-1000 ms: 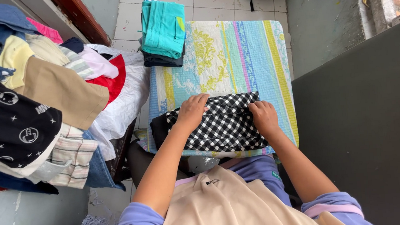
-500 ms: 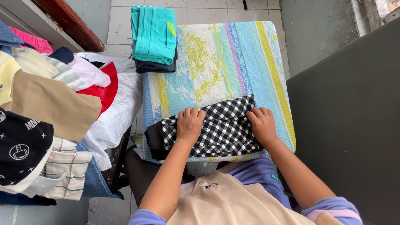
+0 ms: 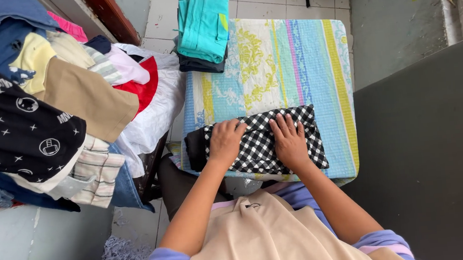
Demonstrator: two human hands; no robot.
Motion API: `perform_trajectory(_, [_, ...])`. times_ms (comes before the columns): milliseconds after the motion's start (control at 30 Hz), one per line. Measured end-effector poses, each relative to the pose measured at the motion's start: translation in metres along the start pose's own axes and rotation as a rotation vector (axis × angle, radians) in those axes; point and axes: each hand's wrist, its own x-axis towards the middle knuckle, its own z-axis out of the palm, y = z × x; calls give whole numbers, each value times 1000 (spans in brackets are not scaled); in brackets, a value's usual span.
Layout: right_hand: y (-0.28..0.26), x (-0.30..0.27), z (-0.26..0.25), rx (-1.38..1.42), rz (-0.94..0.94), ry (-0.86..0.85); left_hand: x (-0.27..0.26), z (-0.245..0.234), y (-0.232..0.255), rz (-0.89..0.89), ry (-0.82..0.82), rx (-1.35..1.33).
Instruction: A person is seen folding various items of laundry, such as a checkered shirt and denim pants, on a small table and then placing them on a stack or a railing.
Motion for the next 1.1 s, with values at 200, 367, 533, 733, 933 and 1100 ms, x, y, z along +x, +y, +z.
perform_trajectory(200, [-4, -4, 14, -1, 29, 58, -42, -90, -12, -760, -180, -151])
perform_trajectory(367, [1, 14, 17, 9, 80, 65, -60, -94, -22, -1250, -354, -626])
perform_trajectory(533, [53, 36, 29, -58, 152, 71, -69, -98, -38, -1430, -448, -795])
perform_trajectory(733, [87, 54, 17, -138, 291, 202, -67, -112, -29, -1507, -483, -987])
perform_trajectory(933, [69, -6, -37, 217, 283, -33, -51, -133, -15, -1439, -316, -949])
perform_trajectory(1100, [77, -66, -50, 222, 280, 9, -60, -118, -24, -1300, -226, -810])
